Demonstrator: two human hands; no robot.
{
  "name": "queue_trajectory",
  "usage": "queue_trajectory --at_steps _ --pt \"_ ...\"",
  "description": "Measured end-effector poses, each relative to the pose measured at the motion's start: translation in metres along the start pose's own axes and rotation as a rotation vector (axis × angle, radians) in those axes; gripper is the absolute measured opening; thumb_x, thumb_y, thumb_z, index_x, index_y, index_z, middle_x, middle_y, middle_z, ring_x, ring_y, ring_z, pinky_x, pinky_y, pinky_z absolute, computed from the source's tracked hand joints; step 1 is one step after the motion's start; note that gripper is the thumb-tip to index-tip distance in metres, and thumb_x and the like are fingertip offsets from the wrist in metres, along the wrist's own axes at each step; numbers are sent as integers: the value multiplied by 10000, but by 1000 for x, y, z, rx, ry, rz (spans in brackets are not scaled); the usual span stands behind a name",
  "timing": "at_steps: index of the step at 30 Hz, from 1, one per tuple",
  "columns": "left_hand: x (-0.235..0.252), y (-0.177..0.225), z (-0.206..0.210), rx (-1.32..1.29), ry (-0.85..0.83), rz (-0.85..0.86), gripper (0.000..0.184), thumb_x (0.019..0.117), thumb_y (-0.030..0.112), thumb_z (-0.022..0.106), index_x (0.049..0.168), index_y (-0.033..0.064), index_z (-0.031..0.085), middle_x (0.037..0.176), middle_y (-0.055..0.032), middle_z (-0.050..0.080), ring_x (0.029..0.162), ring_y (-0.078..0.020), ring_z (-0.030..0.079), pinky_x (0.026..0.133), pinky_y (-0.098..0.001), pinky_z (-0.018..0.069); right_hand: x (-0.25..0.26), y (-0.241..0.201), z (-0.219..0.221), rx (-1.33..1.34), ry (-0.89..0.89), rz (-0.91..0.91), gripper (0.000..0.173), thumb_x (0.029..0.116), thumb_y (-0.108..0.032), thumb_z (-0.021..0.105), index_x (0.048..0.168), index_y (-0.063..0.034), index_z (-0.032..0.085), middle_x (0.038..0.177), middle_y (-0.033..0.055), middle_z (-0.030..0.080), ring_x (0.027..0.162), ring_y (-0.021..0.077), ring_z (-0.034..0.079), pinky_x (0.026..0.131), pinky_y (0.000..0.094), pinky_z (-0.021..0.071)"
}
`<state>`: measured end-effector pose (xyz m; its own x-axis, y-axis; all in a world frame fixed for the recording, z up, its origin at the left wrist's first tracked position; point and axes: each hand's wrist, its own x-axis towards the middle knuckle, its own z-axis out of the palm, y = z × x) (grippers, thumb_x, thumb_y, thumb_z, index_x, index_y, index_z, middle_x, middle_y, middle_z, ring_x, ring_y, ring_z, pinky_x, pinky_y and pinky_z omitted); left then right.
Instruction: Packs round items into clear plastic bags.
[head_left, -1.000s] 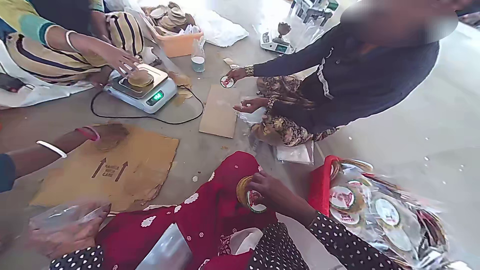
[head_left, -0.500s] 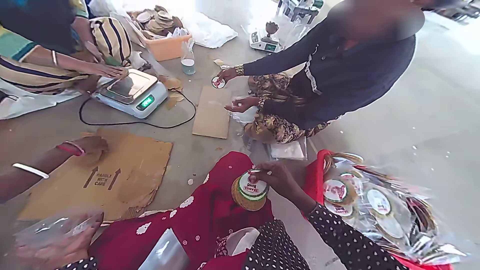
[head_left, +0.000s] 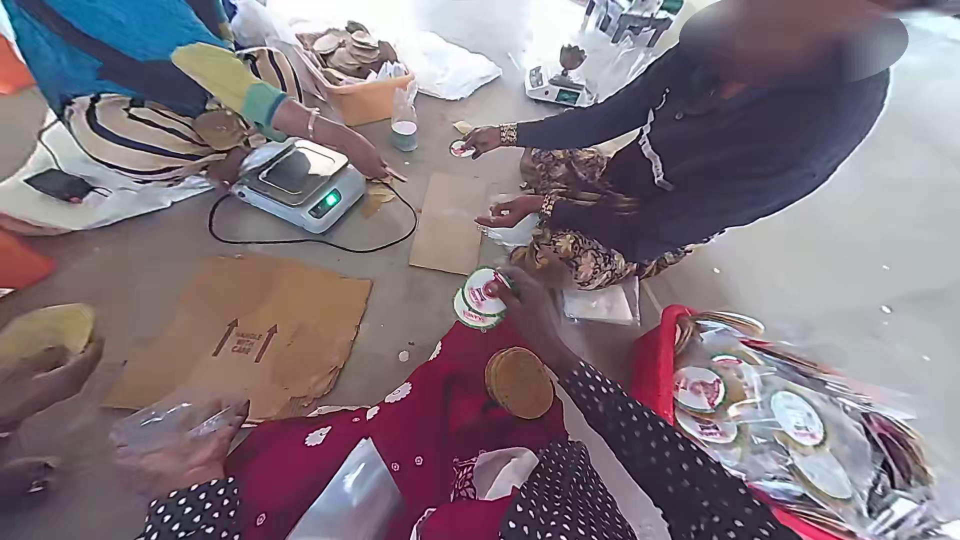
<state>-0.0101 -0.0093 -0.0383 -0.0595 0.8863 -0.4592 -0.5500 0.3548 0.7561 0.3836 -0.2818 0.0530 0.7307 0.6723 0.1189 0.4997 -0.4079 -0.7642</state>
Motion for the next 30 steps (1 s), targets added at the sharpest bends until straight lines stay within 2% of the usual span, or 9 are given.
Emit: queue_trajectory --at_steps 3,7,9,11,16,19,23,26,30 --pt "-4 -1 -1 5 -26 24 749 1000 712 146 1522 207 328 1410 -166 518 1209 -356 573 917 -630 507 34 6 36 -101 -118 -60 306 1073 -250 551 1264 -29 640 939 221 696 831 376 688 757 569 555" --pt "-8 1 0 -17 -28 6 740 993 703 166 1468 169 355 1318 -171 549 1130 -339 597 881 -600 519 67 7 94 -195 -421 -126 325 1085 -222 498 1187 20 689 1049 238 710 1015 395 690 929 585 527" --pt "-7 1 -1 -19 -37 1 725 998 688 167 1470 169 350 1321 -173 546 1141 -341 594 894 -610 512 72 9 109 -237 -545 -157 319 1076 -208 491 1088 19 715 1023 227 707 1004 392 679 895 603 509" --pt "-10 1 1 -3 -31 8 709 1009 675 163 1479 179 349 1339 -168 542 1156 -344 588 895 -613 511 72 14 115 -308 -596 -200 306 1069 -201 493 1085 -6 729 1037 219 713 1033 392 679 902 614 509" --pt "-14 2 7 27 19 18 708 1016 678 155 1495 194 345 1343 -185 546 1149 -365 595 871 -624 519 59 12 70 -198 -254 -213 206 1021 -157 612 1140 -69 754 1071 173 727 1012 341 698 919 562 542" --pt "0 0 -4 -1 -59 16 758 999 705 118 1506 184 332 1374 -175 533 1176 -350 584 905 -614 513 47 5 3 22 -170 -151 168 942 -155 720 1057 -34 743 898 97 733 829 200 692 816 459 566" --pt "7 -2 -4 -17 -77 30 768 991 707 95 1489 183 353 1347 -152 551 1163 -324 588 901 -607 514 0 4 -72 299 -334 -2 74 848 1 732 906 -24 695 755 -11 695 685 44 652 692 242 575" --pt "1 -2 2 19 -57 23 772 995 706 88 1506 184 338 1360 -159 541 1167 -325 587 900 -588 520 -35 13 -83 300 -440 145 50 876 2 742 893 -29 706 752 -43 685 688 11 630 695 206 548" --pt "-1 -2 2 20 -66 19 761 991 710 102 1485 187 350 1326 -153 549 1124 -322 597 875 -580 525 -62 34 -55 144 -416 103 121 909 -129 748 960 -22 726 842 -7 706 757 19 647 751 222 551"
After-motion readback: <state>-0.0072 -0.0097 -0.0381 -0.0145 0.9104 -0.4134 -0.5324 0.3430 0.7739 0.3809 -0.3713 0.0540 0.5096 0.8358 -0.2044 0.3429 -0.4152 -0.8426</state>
